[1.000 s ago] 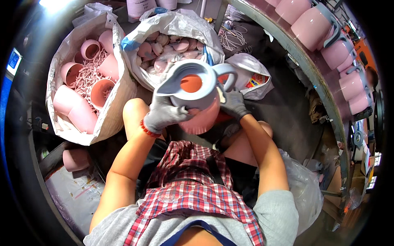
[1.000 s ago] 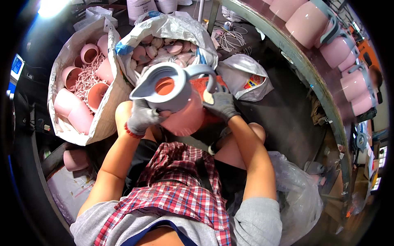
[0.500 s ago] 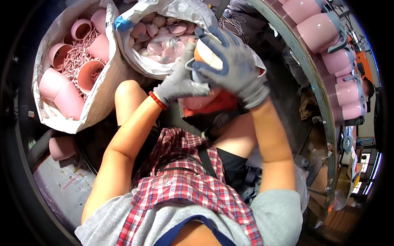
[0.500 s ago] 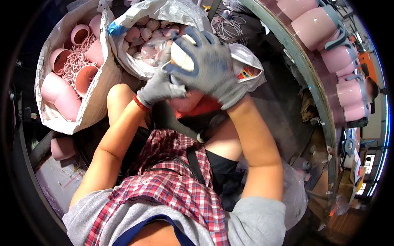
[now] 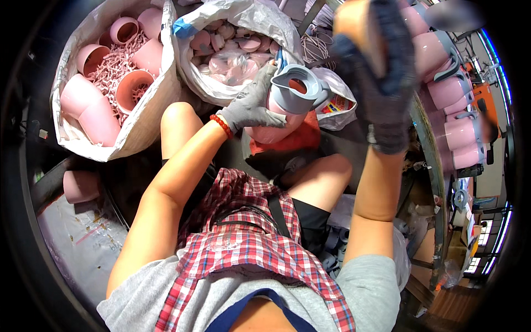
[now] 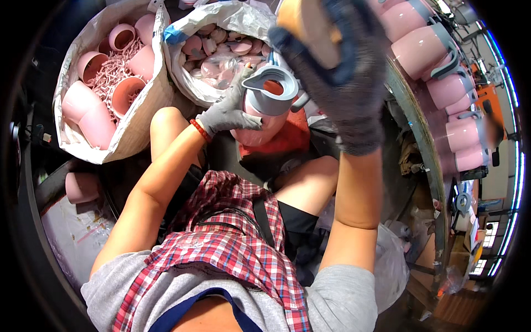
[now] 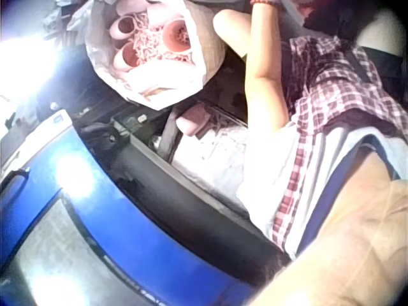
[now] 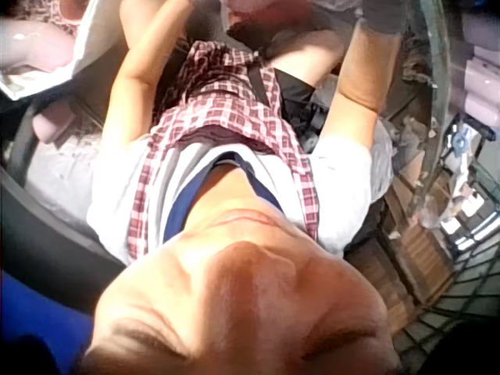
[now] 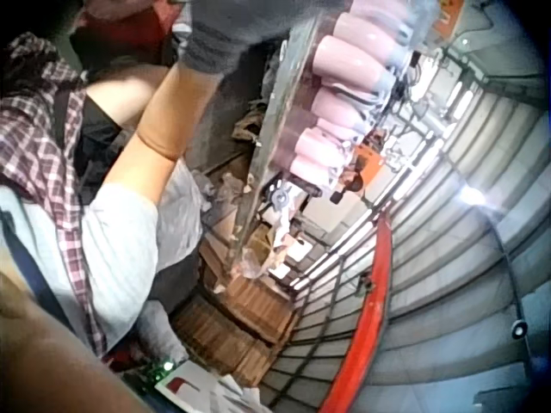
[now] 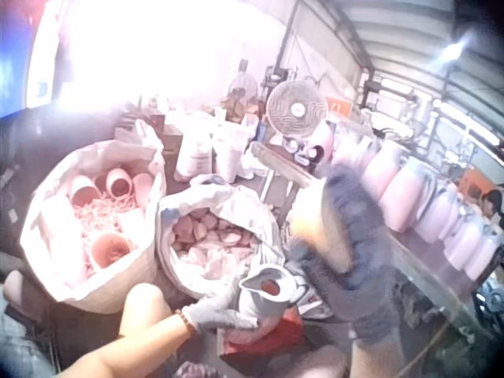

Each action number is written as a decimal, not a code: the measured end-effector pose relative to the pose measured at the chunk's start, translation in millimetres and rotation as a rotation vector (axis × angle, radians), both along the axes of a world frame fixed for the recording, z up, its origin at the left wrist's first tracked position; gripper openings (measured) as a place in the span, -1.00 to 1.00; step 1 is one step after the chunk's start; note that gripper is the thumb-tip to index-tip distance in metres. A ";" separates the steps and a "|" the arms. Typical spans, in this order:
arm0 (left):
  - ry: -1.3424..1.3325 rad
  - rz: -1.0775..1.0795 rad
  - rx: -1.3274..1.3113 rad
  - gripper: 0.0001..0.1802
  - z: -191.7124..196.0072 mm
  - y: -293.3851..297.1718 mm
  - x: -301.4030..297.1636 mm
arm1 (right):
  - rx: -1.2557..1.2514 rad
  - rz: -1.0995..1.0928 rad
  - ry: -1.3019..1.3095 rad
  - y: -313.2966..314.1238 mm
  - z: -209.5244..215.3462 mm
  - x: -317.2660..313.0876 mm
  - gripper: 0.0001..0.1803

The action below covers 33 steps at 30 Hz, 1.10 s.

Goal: The person assembles pink thermal flasks by fitting a plastic top and handle assembly onto the flask body, then placing the completed units on a table.

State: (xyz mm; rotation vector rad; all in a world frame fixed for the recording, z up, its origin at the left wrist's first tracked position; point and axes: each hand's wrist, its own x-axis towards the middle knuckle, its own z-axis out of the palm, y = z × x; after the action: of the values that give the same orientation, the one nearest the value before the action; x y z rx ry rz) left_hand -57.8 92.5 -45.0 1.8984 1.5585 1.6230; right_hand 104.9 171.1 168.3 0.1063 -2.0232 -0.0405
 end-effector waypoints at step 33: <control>-1.539 -0.139 0.248 -0.20 20.3 -26.0 -44.8 | -1.481 0.370 -0.093 74.5 -232.5 -12.9 -0.44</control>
State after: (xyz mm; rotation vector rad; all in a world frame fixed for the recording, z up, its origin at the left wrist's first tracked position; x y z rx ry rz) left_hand -102.6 66.5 -24.7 0.3009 0.5160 2.2450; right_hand 92.0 245.6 -64.3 -0.4599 -1.6287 1.6514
